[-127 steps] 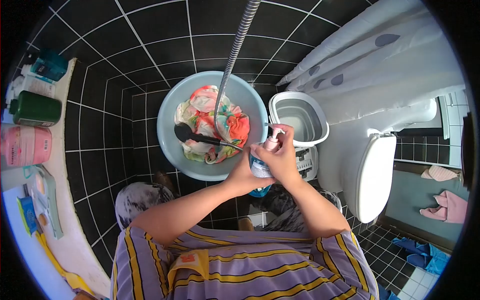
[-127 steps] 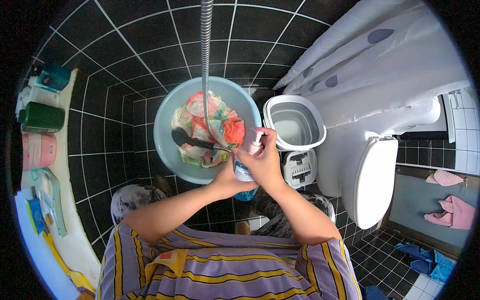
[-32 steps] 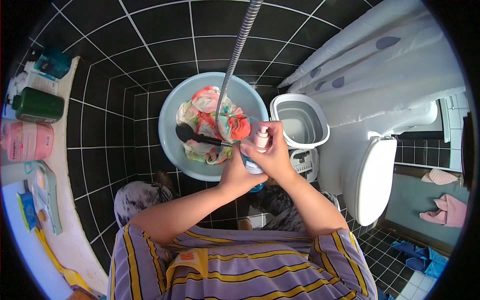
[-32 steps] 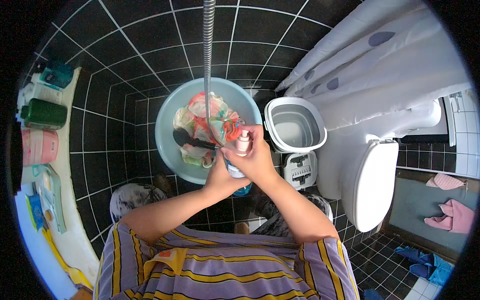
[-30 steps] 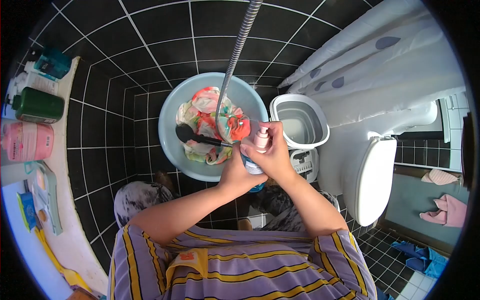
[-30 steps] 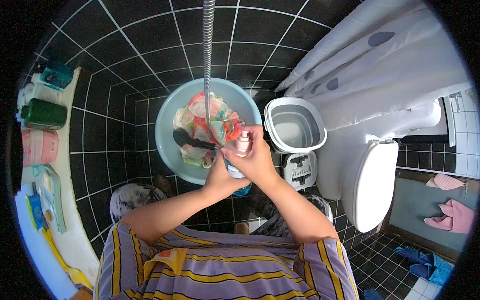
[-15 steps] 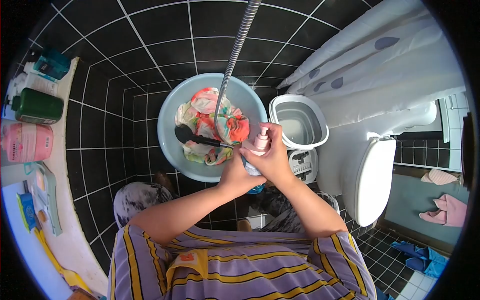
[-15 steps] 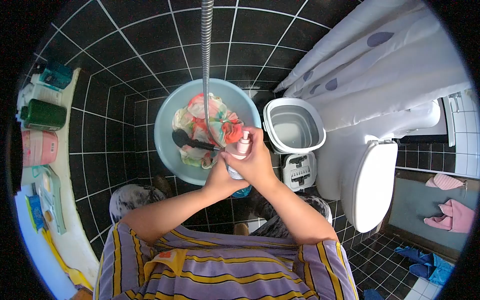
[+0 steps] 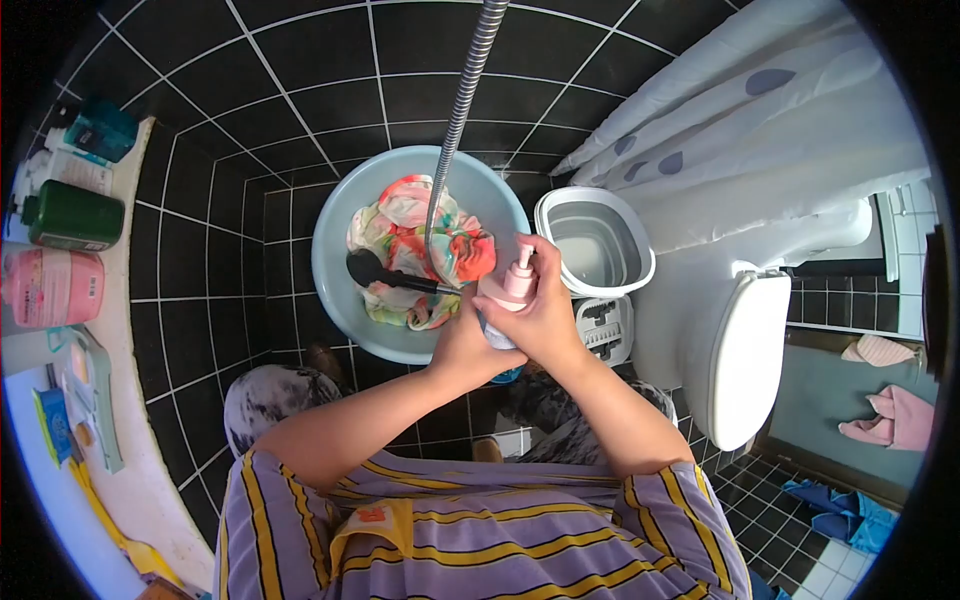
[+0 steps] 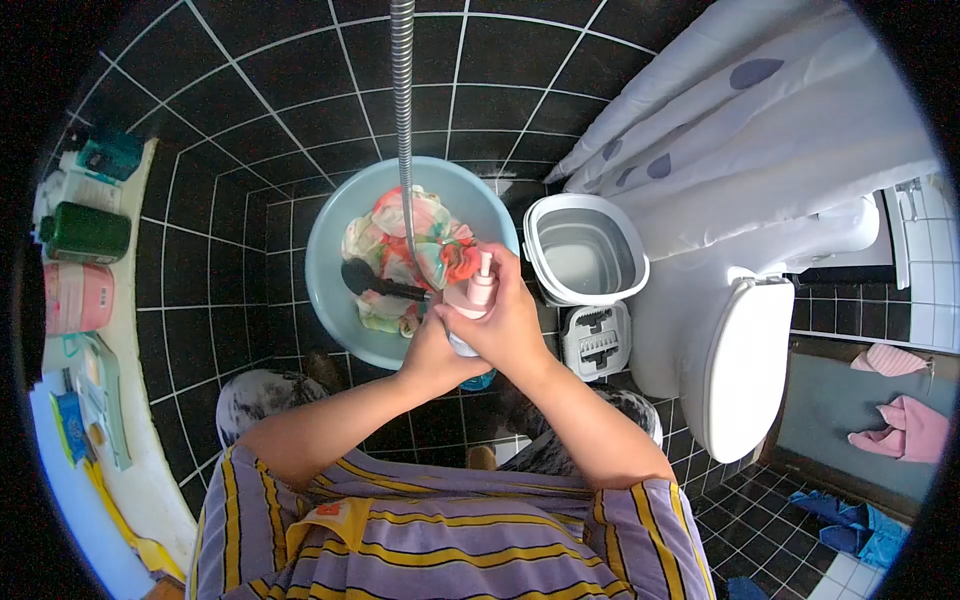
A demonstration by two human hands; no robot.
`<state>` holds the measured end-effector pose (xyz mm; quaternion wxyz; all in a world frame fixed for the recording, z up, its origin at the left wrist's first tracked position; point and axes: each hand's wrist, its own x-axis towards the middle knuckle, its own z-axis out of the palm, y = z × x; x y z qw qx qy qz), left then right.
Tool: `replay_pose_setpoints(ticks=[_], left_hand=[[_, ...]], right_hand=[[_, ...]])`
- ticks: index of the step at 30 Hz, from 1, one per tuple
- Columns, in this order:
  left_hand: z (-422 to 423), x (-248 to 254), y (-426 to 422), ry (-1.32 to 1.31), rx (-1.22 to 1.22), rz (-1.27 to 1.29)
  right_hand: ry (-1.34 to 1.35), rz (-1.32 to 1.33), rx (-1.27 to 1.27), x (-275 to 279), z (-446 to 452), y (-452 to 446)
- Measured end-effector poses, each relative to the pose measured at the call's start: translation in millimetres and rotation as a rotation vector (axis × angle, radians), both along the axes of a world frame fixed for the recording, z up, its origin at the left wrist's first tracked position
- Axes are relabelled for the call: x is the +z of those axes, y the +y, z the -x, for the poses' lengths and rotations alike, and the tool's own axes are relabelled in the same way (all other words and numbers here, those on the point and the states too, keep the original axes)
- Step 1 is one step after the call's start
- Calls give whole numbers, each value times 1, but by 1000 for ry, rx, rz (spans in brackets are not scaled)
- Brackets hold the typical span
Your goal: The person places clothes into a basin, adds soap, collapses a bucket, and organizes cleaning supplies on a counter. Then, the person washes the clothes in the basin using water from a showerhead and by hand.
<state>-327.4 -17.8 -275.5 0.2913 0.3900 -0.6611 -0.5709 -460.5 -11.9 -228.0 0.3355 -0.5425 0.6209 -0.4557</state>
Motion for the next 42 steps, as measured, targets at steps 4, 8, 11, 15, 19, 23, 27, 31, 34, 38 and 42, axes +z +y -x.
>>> replay_pose_setpoints(ticks=[4, 8, 11, 15, 19, 23, 27, 31, 34, 38, 42], left_hand=[[-1, 0, 2, -18, 18, 5], [-2, 4, 1, -30, 4, -12], [-2, 3, 0, -4, -1, -8], [-4, 0, 0, -11, -8, 6], [-3, -2, 2, 13, 25, 36], [-4, -1, -2, -26, 13, 28], [-5, 0, -4, -61, -2, 30], [-6, 0, -3, -62, 1, 35], [-5, -4, -3, -35, -1, 39], [-6, 6, -4, -92, 33, 136], [-6, 12, -11, 33, 39, 1]], right_hand=[[-20, 19, -5, -4, -1, 0], [41, -22, -4, -17, 4, 5], [103, 51, -30, -10, 0, 4], [60, 42, -13, 6, -5, 1], [85, 0, 22, -8, 0, 5], [129, -16, 17, -9, 0, 5], [144, 86, -11, 3, -5, 0], [143, 79, 8, -4, -2, 1], [126, 60, 39, -14, 1, 3], [132, 53, 104, -4, 6, 1], [-401, -45, -22, 1, 15, 4]])
